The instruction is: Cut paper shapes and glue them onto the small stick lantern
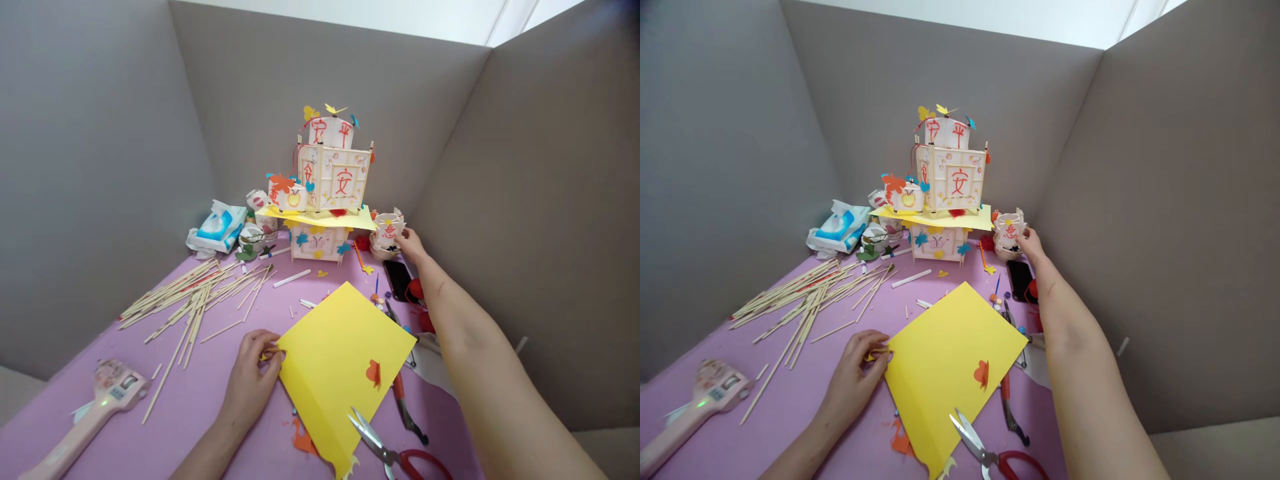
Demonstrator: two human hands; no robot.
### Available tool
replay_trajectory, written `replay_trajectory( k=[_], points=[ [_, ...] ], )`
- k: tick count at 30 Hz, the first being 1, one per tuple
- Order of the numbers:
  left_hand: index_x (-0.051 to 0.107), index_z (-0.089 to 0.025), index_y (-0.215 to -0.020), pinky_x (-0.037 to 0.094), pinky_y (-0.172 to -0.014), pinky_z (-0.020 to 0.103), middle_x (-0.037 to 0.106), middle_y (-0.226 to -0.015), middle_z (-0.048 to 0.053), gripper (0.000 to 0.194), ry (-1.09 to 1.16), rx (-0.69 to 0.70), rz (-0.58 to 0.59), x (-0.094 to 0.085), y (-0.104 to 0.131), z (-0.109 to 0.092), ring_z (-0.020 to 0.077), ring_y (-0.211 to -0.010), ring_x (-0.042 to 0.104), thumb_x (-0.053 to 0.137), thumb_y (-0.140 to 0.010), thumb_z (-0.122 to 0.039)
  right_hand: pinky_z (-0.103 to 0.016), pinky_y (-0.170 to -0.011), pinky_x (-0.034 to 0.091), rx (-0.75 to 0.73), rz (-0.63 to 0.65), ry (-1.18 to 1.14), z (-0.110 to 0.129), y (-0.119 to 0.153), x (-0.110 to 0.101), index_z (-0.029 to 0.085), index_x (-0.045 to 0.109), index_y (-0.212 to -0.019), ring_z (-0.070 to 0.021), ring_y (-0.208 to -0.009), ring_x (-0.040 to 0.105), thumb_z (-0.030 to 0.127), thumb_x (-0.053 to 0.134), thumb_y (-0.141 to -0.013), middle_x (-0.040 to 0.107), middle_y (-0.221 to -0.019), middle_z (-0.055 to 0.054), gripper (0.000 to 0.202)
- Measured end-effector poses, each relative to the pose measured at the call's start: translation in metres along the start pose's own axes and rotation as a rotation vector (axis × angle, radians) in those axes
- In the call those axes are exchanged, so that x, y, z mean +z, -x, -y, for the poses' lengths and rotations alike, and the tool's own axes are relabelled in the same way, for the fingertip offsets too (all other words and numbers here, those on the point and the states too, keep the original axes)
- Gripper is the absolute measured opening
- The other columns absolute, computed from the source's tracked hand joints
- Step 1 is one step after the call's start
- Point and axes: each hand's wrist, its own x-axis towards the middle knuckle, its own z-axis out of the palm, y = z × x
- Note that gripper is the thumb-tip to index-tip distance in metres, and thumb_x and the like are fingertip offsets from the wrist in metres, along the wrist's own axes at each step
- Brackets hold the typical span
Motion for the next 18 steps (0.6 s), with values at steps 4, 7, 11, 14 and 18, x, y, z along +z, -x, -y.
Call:
replay_trajectory(
  k=[4, 7, 11, 14, 18],
  points=[
    [0.059, -0.021, -0.099, 0.056, -0.077, 0.035, 0.052, -0.108, 0.008, 0.019, -0.003, 0.000, 0.009, 0.000, 0.000, 0.001, 0.0177, -0.087, 0.062, 0.051, -0.083, -0.028, -0.040, -0.086, 0.051, 0.005, -0.074, 0.141, 0.002, 0.000, 0.000, 0.018, 0.058, -0.087, -0.0228, -0.094, 0.062, 0.019, 0.063, -0.064, 0.067, -0.098, -0.008, 0.024],
    [0.059, -0.022, -0.099, 0.056, -0.078, 0.034, 0.051, -0.109, 0.007, 0.019, 0.005, -0.011, 0.014, 0.000, 0.000, 0.001, 0.0170, -0.087, 0.062, 0.051, -0.083, -0.028, -0.040, -0.086, 0.050, -0.001, -0.111, 0.224, 0.005, 0.003, 0.000, 0.018, 0.058, -0.085, -0.0245, -0.093, 0.062, 0.021, 0.065, -0.063, 0.067, -0.093, -0.008, 0.024],
    [0.059, -0.022, -0.100, 0.055, -0.078, 0.034, 0.051, -0.109, 0.006, 0.019, -0.001, -0.016, 0.015, 0.001, 0.000, 0.001, 0.0167, -0.088, 0.062, 0.051, -0.084, -0.029, -0.041, -0.086, 0.048, -0.030, -0.133, 0.311, 0.011, 0.009, 0.000, 0.016, 0.059, -0.091, -0.0268, -0.093, 0.062, 0.020, 0.067, -0.061, 0.066, -0.100, -0.013, 0.032],
    [0.059, -0.022, -0.100, 0.055, -0.078, 0.033, 0.051, -0.110, 0.007, 0.020, 0.000, -0.014, 0.017, 0.001, 0.000, 0.001, 0.0169, -0.088, 0.062, 0.051, -0.084, -0.030, -0.040, -0.088, 0.048, -0.053, -0.152, 0.363, 0.015, 0.014, -0.001, 0.017, 0.060, -0.092, -0.0269, -0.095, 0.062, 0.020, 0.066, -0.060, 0.066, -0.101, -0.013, 0.033],
    [0.058, -0.022, -0.100, 0.055, -0.078, 0.033, 0.050, -0.109, 0.006, 0.019, 0.009, -0.018, 0.023, 0.000, 0.000, 0.001, 0.0165, -0.089, 0.061, 0.050, -0.084, -0.029, -0.040, -0.088, 0.048, -0.074, -0.188, 0.429, 0.018, 0.017, -0.003, 0.019, 0.061, -0.084, -0.0258, -0.091, 0.062, 0.023, 0.065, -0.062, 0.068, -0.091, -0.009, 0.023]
  ],
)
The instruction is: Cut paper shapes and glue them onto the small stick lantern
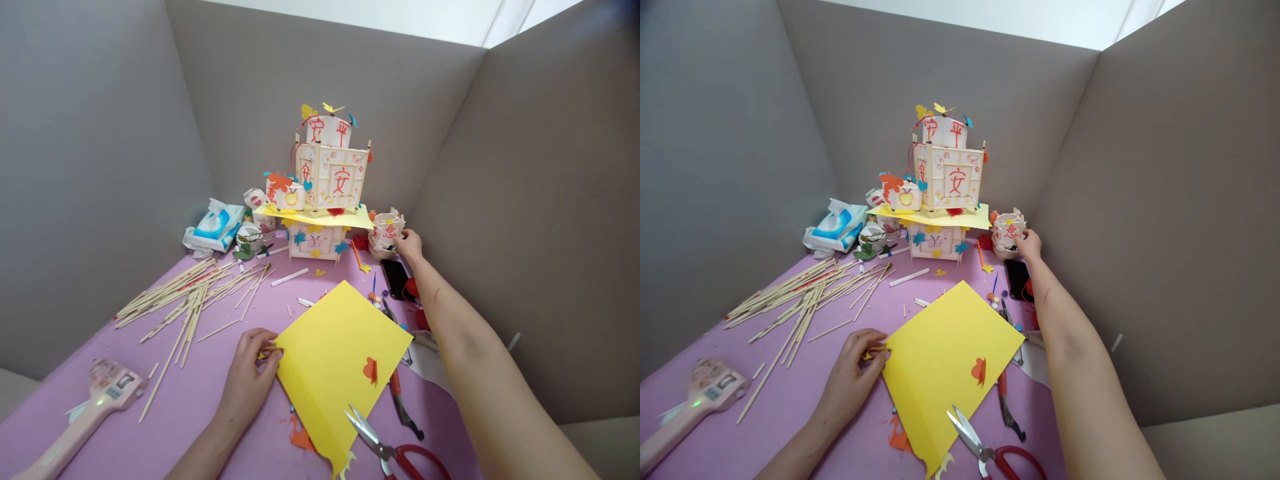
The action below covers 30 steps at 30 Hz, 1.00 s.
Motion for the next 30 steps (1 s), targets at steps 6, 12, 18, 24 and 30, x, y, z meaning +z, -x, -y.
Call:
replay_trajectory(
  k=[6, 12, 18, 24, 30],
  points=[
    [0.058, -0.022, -0.100, 0.054, -0.080, 0.032, 0.050, -0.110, 0.006, 0.019, -0.002, 0.005, 0.001, 0.000, 0.001, 0.002, 0.0157, -0.089, 0.061, 0.050, -0.084, -0.029, -0.039, -0.086, 0.048, 0.013, -0.098, 0.081, 0.009, 0.007, -0.010, 0.016, 0.061, -0.094, -0.0245, -0.088, 0.062, 0.028, 0.062, -0.066, 0.066, -0.096, -0.011, 0.031],
    [0.058, -0.022, -0.100, 0.053, -0.081, 0.033, 0.049, -0.109, 0.005, 0.019, 0.014, 0.012, -0.002, 0.001, 0.001, 0.004, 0.0159, -0.090, 0.060, 0.051, -0.083, -0.028, -0.036, -0.087, 0.045, 0.073, -0.159, 0.226, 0.009, 0.034, -0.025, 0.009, 0.060, -0.103, -0.0239, -0.092, 0.061, 0.020, 0.045, -0.075, 0.066, -0.101, -0.016, 0.033],
    [0.059, -0.021, -0.099, 0.052, -0.081, 0.033, 0.049, -0.107, 0.005, 0.019, 0.021, 0.009, -0.016, 0.002, 0.001, 0.000, 0.0153, -0.088, 0.060, 0.053, -0.081, -0.025, -0.031, -0.080, 0.046, 0.024, 0.148, 0.428, 0.006, 0.082, -0.035, 0.017, 0.068, -0.089, -0.0217, -0.086, 0.063, 0.022, 0.052, -0.074, 0.070, -0.091, -0.009, 0.022],
    [0.060, -0.019, -0.098, 0.052, -0.079, 0.034, 0.050, -0.103, 0.005, 0.020, 0.044, 0.029, -0.045, 0.003, 0.002, 0.000, 0.0151, -0.084, 0.060, 0.054, -0.079, -0.023, -0.047, -0.091, 0.038, 0.014, 0.276, 0.662, 0.018, 0.118, -0.058, 0.014, 0.068, -0.100, -0.0351, -0.108, 0.053, 0.027, 0.066, -0.066, 0.062, -0.109, -0.020, 0.036],
    [0.060, -0.019, -0.097, 0.052, -0.078, 0.033, 0.050, -0.103, 0.006, 0.021, 0.039, 0.036, -0.076, 0.005, 0.004, 0.004, 0.0168, -0.087, 0.058, 0.056, -0.078, -0.024, -0.035, -0.083, 0.042, -0.130, 0.287, 0.679, 0.040, 0.157, -0.077, 0.015, 0.062, -0.113, -0.0280, -0.101, 0.057, 0.038, 0.054, -0.080, 0.062, -0.112, -0.017, 0.041]
  ],
)
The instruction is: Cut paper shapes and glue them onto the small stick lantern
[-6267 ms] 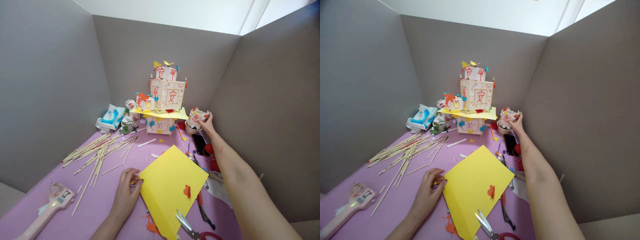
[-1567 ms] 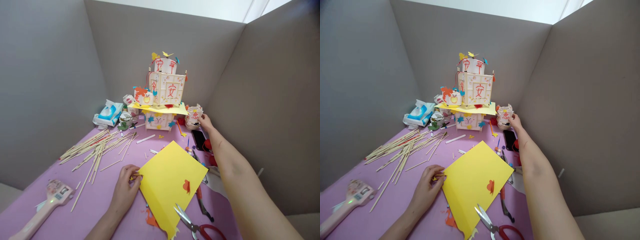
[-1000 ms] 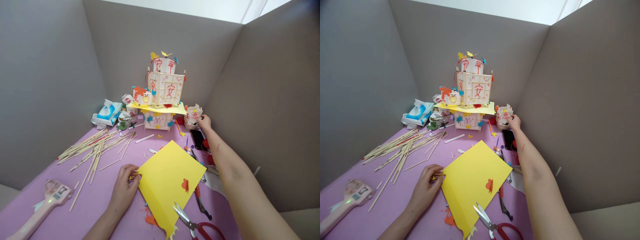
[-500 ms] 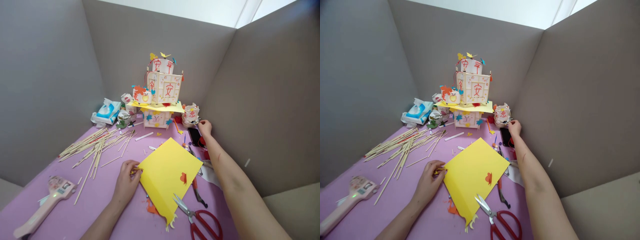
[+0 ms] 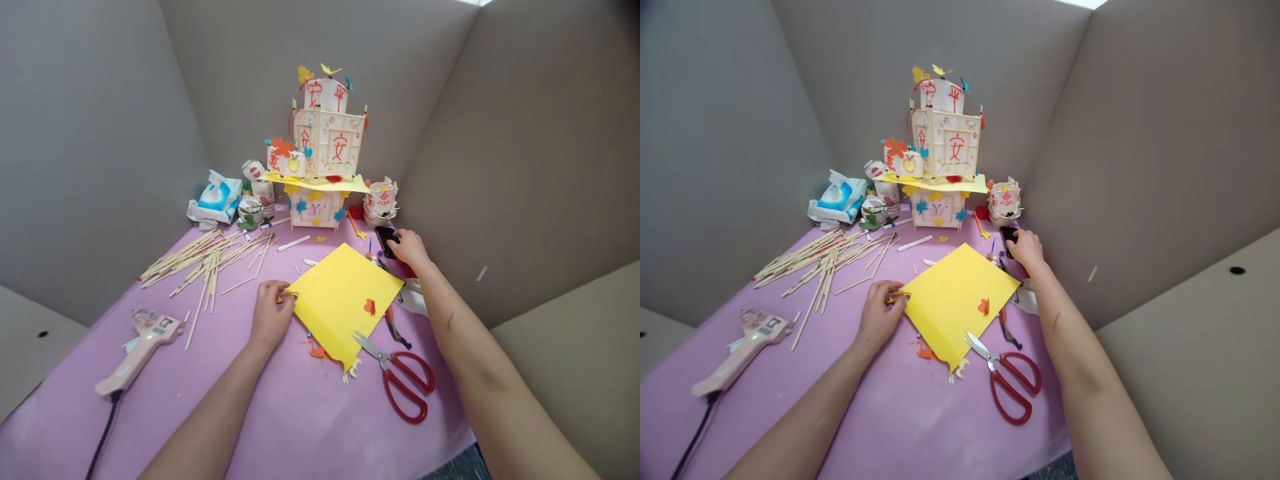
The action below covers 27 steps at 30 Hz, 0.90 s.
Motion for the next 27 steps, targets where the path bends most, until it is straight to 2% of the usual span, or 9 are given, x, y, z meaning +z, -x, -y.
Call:
replay_trajectory(
  k=[4, 7, 10, 12, 16, 20, 22, 24, 27],
  points=[
    [0.061, -0.018, -0.095, 0.051, -0.084, 0.035, 0.050, -0.101, 0.006, 0.020, -0.016, 0.016, -0.011, 0.000, 0.002, -0.001, 0.0167, -0.085, 0.058, 0.057, -0.077, -0.022, -0.029, -0.070, 0.041, -0.101, 0.216, -0.147, 0.017, 0.037, 0.001, 0.017, 0.069, -0.092, -0.0229, -0.082, 0.061, 0.050, 0.055, -0.080, 0.069, -0.091, -0.011, 0.038],
    [0.061, -0.017, -0.095, 0.050, -0.086, 0.036, 0.050, -0.101, 0.006, 0.019, -0.006, 0.018, -0.002, -0.001, 0.003, -0.002, 0.0167, -0.085, 0.058, 0.056, -0.077, -0.022, -0.028, -0.066, 0.038, -0.066, 0.283, -0.340, 0.026, 0.060, 0.009, 0.017, 0.068, -0.072, -0.0209, -0.074, 0.060, 0.044, 0.067, -0.071, 0.068, -0.076, -0.008, 0.027],
    [0.061, -0.018, -0.094, 0.051, -0.087, 0.037, 0.050, -0.101, 0.007, 0.018, 0.013, 0.026, -0.021, 0.000, 0.004, -0.002, 0.0177, -0.089, 0.058, 0.056, -0.076, -0.020, -0.027, -0.063, 0.038, 0.024, 0.230, -0.496, 0.031, 0.072, 0.015, 0.017, 0.063, -0.063, -0.0186, -0.067, 0.057, 0.032, 0.072, -0.062, 0.064, -0.067, -0.005, 0.017],
    [0.060, -0.018, -0.094, 0.051, -0.087, 0.036, 0.049, -0.103, 0.007, 0.019, 0.073, 0.028, -0.046, 0.000, 0.005, -0.001, 0.0183, -0.094, 0.058, 0.056, -0.076, -0.019, -0.026, -0.060, 0.038, 0.050, 0.168, -0.565, 0.032, 0.073, 0.016, 0.017, 0.061, -0.065, -0.0171, -0.065, 0.056, 0.031, 0.068, -0.063, 0.063, -0.067, -0.003, 0.015],
    [0.050, -0.019, -0.112, 0.052, -0.087, 0.034, 0.045, -0.121, 0.010, 0.036, 0.332, -0.043, -0.128, 0.002, 0.004, 0.001, 0.0191, -0.106, 0.057, 0.058, -0.077, -0.021, -0.025, -0.057, 0.041, 0.058, 0.048, -0.797, 0.035, 0.068, 0.008, 0.019, 0.058, -0.074, -0.0154, -0.065, 0.056, 0.042, 0.058, -0.069, 0.064, -0.072, -0.001, 0.024],
    [0.034, -0.022, -0.130, 0.051, -0.086, 0.035, 0.047, -0.128, 0.012, 0.060, 0.560, -0.162, -0.112, -0.001, 0.003, -0.004, 0.0169, -0.097, 0.063, 0.062, -0.077, -0.029, -0.027, -0.064, 0.048, 0.039, -0.046, -1.021, 0.044, 0.066, -0.001, 0.022, 0.055, -0.086, -0.0152, -0.071, 0.060, 0.054, 0.050, -0.073, 0.066, -0.082, 0.000, 0.035],
    [0.038, -0.021, -0.129, 0.052, -0.082, 0.034, 0.054, -0.123, 0.011, 0.058, 0.654, -0.186, -0.034, -0.002, 0.002, -0.007, 0.0175, -0.094, 0.064, 0.061, -0.078, -0.035, -0.028, -0.067, 0.049, 0.034, -0.091, -1.106, 0.051, 0.070, -0.002, 0.022, 0.053, -0.088, -0.0153, -0.074, 0.061, 0.057, 0.049, -0.073, 0.066, -0.085, 0.000, 0.038],
    [0.050, -0.018, -0.119, 0.052, -0.081, 0.035, 0.061, -0.115, 0.011, 0.049, 0.707, -0.171, 0.037, -0.002, 0.003, -0.009, 0.0198, -0.096, 0.063, 0.061, -0.077, -0.041, -0.028, -0.069, 0.050, 0.034, -0.130, -1.202, 0.059, 0.075, 0.000, 0.022, 0.051, -0.087, -0.0158, -0.076, 0.061, 0.058, 0.052, -0.072, 0.066, -0.086, -0.001, 0.039],
    [0.061, -0.013, -0.100, 0.051, -0.081, 0.035, 0.067, -0.102, 0.010, 0.041, 0.702, -0.136, 0.045, -0.002, 0.004, -0.011, 0.0210, -0.092, 0.063, 0.064, -0.074, -0.044, -0.028, -0.074, 0.049, 0.037, -0.130, -1.238, 0.070, 0.082, -0.001, 0.022, 0.051, -0.091, -0.0179, -0.084, 0.062, 0.058, 0.051, -0.074, 0.066, -0.091, -0.003, 0.040]
  ],
)
